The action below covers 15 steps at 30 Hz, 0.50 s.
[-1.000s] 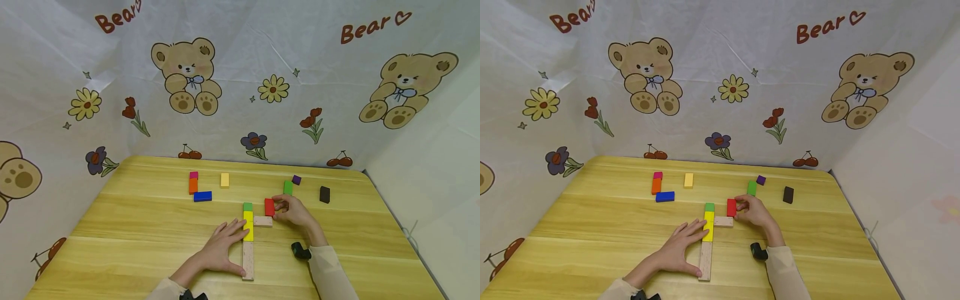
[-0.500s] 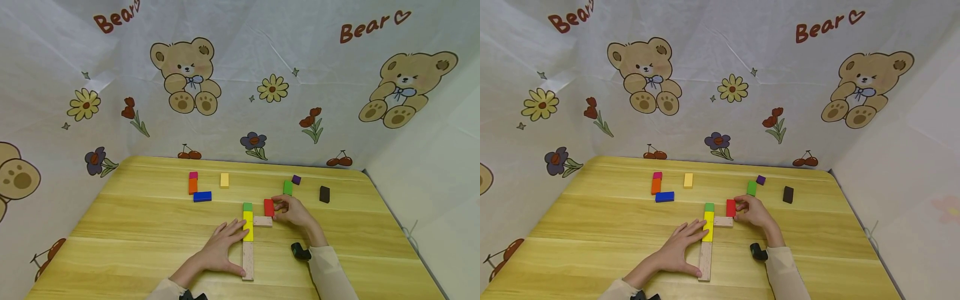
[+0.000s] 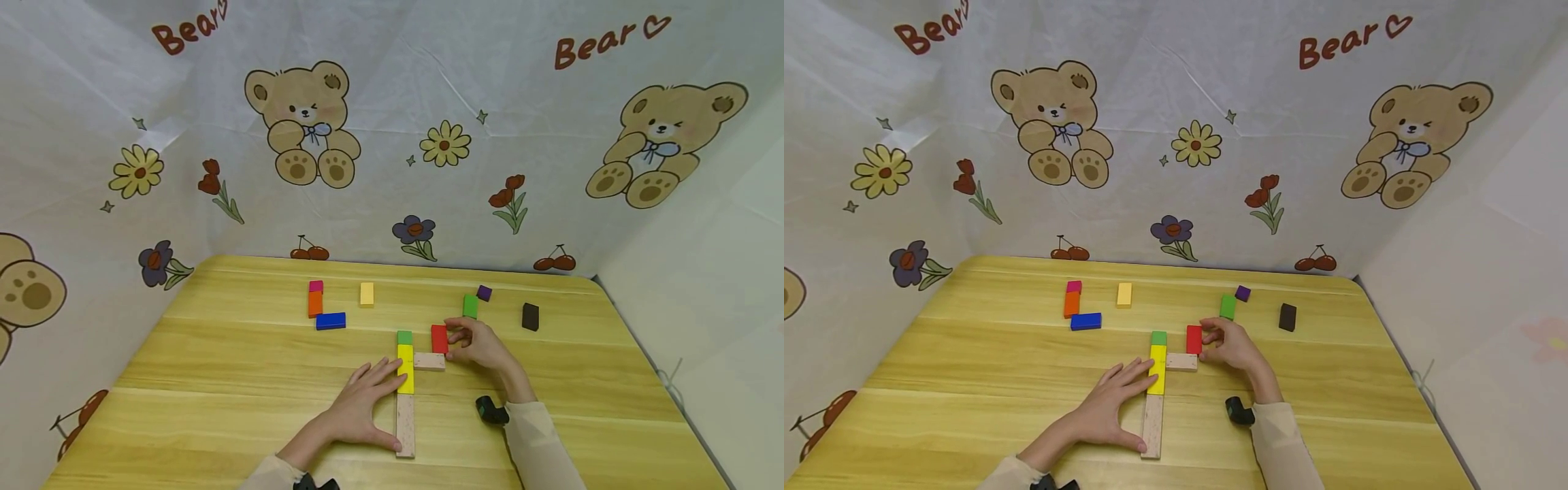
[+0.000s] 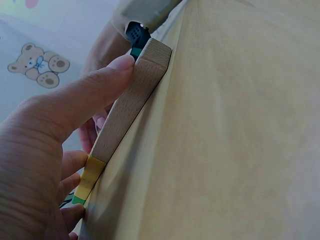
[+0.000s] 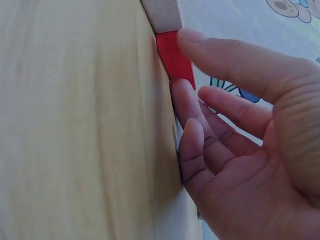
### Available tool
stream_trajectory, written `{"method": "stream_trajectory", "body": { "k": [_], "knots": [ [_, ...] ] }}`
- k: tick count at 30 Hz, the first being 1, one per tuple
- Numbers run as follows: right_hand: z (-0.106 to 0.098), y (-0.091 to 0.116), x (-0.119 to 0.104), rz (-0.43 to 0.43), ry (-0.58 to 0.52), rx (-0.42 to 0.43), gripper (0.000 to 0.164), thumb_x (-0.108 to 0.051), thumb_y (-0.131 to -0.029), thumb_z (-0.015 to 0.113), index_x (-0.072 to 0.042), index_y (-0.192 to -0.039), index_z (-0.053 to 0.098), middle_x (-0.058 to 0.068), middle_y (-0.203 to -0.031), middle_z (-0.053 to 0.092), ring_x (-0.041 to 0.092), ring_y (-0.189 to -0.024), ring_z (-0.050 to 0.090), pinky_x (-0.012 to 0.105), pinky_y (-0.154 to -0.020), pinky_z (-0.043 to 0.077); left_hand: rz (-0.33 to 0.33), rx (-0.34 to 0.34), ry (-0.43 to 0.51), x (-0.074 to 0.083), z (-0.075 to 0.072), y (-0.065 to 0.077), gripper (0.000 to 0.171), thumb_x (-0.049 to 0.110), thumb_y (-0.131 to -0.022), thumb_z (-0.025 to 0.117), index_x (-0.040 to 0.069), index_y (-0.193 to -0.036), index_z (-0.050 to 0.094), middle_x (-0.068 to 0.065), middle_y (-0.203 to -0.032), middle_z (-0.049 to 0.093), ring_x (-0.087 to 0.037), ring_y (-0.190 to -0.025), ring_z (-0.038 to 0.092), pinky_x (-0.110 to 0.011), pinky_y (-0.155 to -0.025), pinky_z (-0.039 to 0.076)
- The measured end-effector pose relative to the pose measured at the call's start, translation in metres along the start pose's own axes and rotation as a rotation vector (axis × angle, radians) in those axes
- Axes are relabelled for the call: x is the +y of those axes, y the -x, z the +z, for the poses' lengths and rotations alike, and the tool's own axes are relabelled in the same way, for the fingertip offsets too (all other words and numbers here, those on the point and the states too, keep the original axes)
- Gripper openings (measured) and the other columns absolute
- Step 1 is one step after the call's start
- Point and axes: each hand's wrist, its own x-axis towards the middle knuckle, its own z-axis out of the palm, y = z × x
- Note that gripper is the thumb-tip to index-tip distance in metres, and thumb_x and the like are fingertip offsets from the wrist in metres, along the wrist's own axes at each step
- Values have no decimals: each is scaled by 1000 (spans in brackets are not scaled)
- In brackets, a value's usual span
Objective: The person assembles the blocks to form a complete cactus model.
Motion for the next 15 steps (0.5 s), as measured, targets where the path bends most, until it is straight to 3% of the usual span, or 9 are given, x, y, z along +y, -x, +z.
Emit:
{"method": "stream_trajectory", "body": {
  "k": [5, 10, 15],
  "knots": [
    [-12, 3, -1, -18, -38, 34, 65, -4, -77, 81, 8, -135, 51, 28, -129, 58, 38, -102, 63, 23, -79, 53, 6, -1, -5, 1, -1, 0, 107, 69, -65, 77, 20, -152, 38, 3, -165, 16, -28, -152, 12, -56, -121, 10],
    [-42, 12, 3, -43, -73, 165, 61, -6, -82, 77, 7, -135, 51, 27, -131, 56, 33, -100, 64, 21, -75, 53, 18, 7, -5, 1, -2, 0, 106, 67, -65, 77, 18, -151, 39, 0, -164, 19, -31, -152, 15, -58, -119, 11],
    [-84, 26, 12, 29, -93, 290, 64, -12, -84, 77, 2, -140, 48, -4, -123, 59, 12, -95, 65, 18, -75, 55, 22, 8, 0, 1, -1, 0, 106, 67, -66, 77, 18, -151, 40, -1, -164, 19, -31, -152, 15, -59, -119, 12]
  ]
}}
